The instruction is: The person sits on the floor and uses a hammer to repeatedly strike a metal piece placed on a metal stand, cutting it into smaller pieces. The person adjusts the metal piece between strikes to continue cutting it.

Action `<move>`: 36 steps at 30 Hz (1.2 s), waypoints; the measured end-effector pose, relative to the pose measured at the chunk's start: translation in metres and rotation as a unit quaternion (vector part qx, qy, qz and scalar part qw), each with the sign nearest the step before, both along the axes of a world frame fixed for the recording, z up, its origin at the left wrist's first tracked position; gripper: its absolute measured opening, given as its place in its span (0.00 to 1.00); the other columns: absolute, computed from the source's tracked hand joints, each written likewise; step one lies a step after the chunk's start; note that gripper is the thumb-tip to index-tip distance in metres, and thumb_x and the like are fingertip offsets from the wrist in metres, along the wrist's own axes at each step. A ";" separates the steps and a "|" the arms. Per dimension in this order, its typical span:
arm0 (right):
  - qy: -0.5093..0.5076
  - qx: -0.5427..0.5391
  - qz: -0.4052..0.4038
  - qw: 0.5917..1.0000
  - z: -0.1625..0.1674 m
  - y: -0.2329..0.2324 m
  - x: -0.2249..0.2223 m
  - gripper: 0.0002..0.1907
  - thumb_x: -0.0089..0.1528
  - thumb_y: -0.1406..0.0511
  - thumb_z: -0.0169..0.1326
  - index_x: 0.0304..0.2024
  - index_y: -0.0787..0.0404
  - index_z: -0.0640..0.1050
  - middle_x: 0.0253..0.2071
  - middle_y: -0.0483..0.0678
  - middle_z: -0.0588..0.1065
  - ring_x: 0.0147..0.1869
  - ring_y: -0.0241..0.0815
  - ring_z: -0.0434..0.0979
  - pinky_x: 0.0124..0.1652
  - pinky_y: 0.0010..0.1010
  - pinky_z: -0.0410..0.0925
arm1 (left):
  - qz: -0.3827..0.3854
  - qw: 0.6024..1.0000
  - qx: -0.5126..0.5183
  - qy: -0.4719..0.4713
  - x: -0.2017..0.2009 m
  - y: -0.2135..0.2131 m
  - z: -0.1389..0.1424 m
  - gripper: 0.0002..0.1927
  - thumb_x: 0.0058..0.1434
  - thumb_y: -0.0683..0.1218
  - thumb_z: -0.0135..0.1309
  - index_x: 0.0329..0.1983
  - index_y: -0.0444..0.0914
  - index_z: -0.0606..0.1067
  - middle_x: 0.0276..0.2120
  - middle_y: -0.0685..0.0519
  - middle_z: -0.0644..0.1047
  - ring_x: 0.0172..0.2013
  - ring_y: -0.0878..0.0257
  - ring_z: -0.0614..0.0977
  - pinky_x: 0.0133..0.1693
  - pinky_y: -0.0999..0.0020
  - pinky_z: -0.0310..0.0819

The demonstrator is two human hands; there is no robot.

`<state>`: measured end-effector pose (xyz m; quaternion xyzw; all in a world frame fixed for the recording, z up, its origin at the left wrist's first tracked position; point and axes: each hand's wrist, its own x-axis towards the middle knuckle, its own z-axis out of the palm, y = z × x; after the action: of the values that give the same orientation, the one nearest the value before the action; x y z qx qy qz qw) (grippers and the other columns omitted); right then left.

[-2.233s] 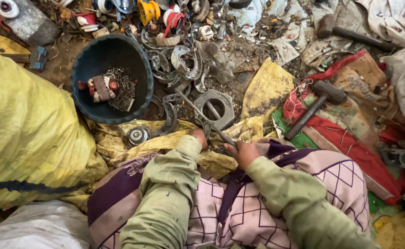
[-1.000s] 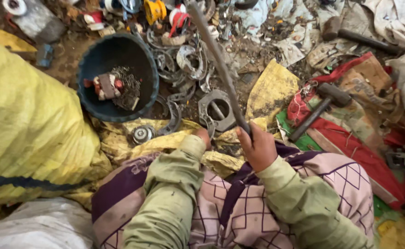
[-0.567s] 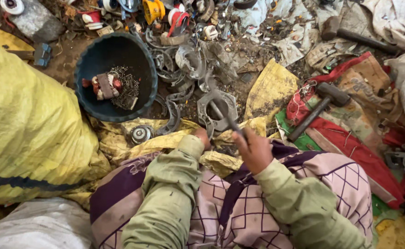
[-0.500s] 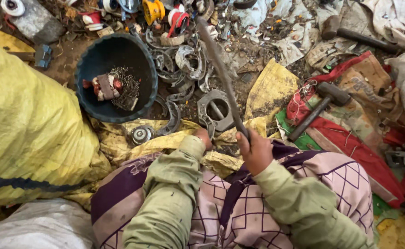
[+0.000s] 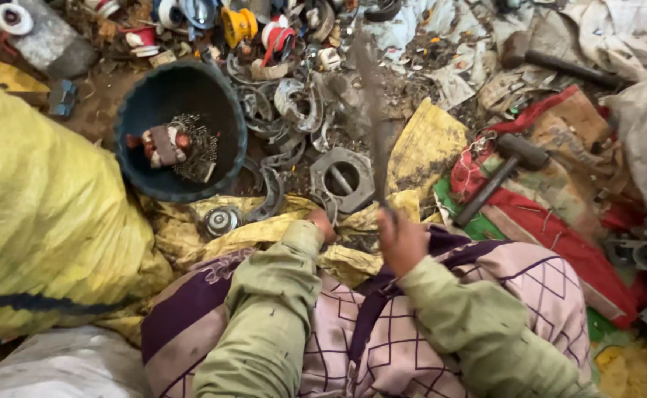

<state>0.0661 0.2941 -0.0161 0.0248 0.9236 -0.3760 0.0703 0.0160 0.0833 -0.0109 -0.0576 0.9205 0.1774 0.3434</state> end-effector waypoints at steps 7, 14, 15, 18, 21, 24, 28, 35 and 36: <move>-0.158 0.030 0.116 0.980 -0.023 -0.013 -0.014 0.32 0.70 0.45 0.48 0.33 0.68 0.82 0.20 0.56 0.74 0.24 0.51 0.77 0.32 0.42 0.68 | -0.002 1.000 -0.003 -0.009 -0.001 -0.003 0.001 0.27 0.46 0.55 0.71 0.44 0.34 0.82 0.46 0.40 0.82 0.48 0.49 0.84 0.50 0.57 0.79; 0.027 0.018 0.045 0.998 -0.021 0.002 -0.004 0.28 0.68 0.47 0.47 0.34 0.65 0.80 0.20 0.55 0.75 0.24 0.53 0.76 0.29 0.45 0.67 | 0.002 1.000 -0.004 -0.016 -0.002 -0.006 -0.004 0.26 0.46 0.55 0.71 0.43 0.34 0.82 0.44 0.41 0.83 0.45 0.50 0.85 0.48 0.58 0.80; 0.009 0.074 0.071 0.995 -0.026 -0.003 -0.003 0.28 0.68 0.47 0.46 0.34 0.65 0.81 0.21 0.55 0.75 0.24 0.53 0.77 0.29 0.45 0.67 | -0.001 1.000 -0.004 -0.019 -0.002 -0.005 -0.003 0.26 0.46 0.55 0.71 0.43 0.34 0.82 0.44 0.41 0.83 0.45 0.51 0.86 0.48 0.58 0.81; -0.082 0.101 0.147 0.980 -0.037 -0.014 -0.006 0.29 0.68 0.46 0.46 0.35 0.63 0.82 0.22 0.55 0.76 0.26 0.55 0.77 0.31 0.45 0.67 | -0.007 1.000 -0.002 -0.025 -0.001 -0.005 -0.003 0.26 0.46 0.55 0.71 0.42 0.34 0.82 0.43 0.42 0.83 0.44 0.51 0.86 0.47 0.58 0.81; -0.078 0.051 0.106 0.990 -0.035 -0.012 -0.010 0.34 0.68 0.42 0.47 0.30 0.66 0.81 0.23 0.60 0.75 0.28 0.59 0.77 0.34 0.48 0.67 | -0.008 1.000 -0.002 -0.025 0.000 -0.005 -0.001 0.26 0.46 0.56 0.71 0.42 0.34 0.82 0.42 0.42 0.84 0.42 0.52 0.87 0.46 0.59 0.81; -0.004 0.006 0.051 0.999 -0.022 -0.002 -0.009 0.34 0.68 0.42 0.45 0.33 0.68 0.78 0.23 0.63 0.75 0.29 0.62 0.77 0.33 0.51 0.67 | -0.002 0.999 -0.001 -0.033 0.001 -0.009 0.000 0.26 0.46 0.56 0.70 0.41 0.34 0.83 0.41 0.43 0.84 0.41 0.53 0.87 0.45 0.59 0.82; -0.032 0.111 0.051 0.992 -0.014 -0.012 0.000 0.31 0.66 0.43 0.43 0.35 0.62 0.80 0.23 0.62 0.76 0.29 0.63 0.78 0.34 0.54 0.67 | -0.001 0.998 0.028 -0.057 -0.003 -0.010 -0.001 0.23 0.47 0.55 0.69 0.38 0.34 0.84 0.37 0.45 0.86 0.37 0.55 0.89 0.44 0.59 0.83; 0.041 0.031 0.123 0.991 -0.002 -0.022 0.000 0.31 0.67 0.45 0.48 0.31 0.66 0.79 0.26 0.64 0.76 0.31 0.64 0.77 0.34 0.52 0.68 | 0.006 1.000 -0.016 -0.017 -0.003 -0.003 -0.004 0.25 0.46 0.55 0.73 0.41 0.35 0.82 0.41 0.42 0.82 0.41 0.53 0.85 0.45 0.59 0.81; 0.045 0.029 0.096 0.994 0.002 -0.017 0.001 0.29 0.67 0.46 0.48 0.31 0.65 0.79 0.25 0.63 0.76 0.30 0.64 0.78 0.33 0.52 0.68 | 0.014 0.999 -0.026 -0.018 -0.003 -0.004 -0.005 0.26 0.46 0.55 0.75 0.42 0.35 0.81 0.42 0.41 0.81 0.43 0.51 0.84 0.46 0.58 0.81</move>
<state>0.0673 0.2770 -0.0144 -0.0783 0.9347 -0.3409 0.0639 0.0127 0.0798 -0.0157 -0.0823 0.9176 0.1573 0.3556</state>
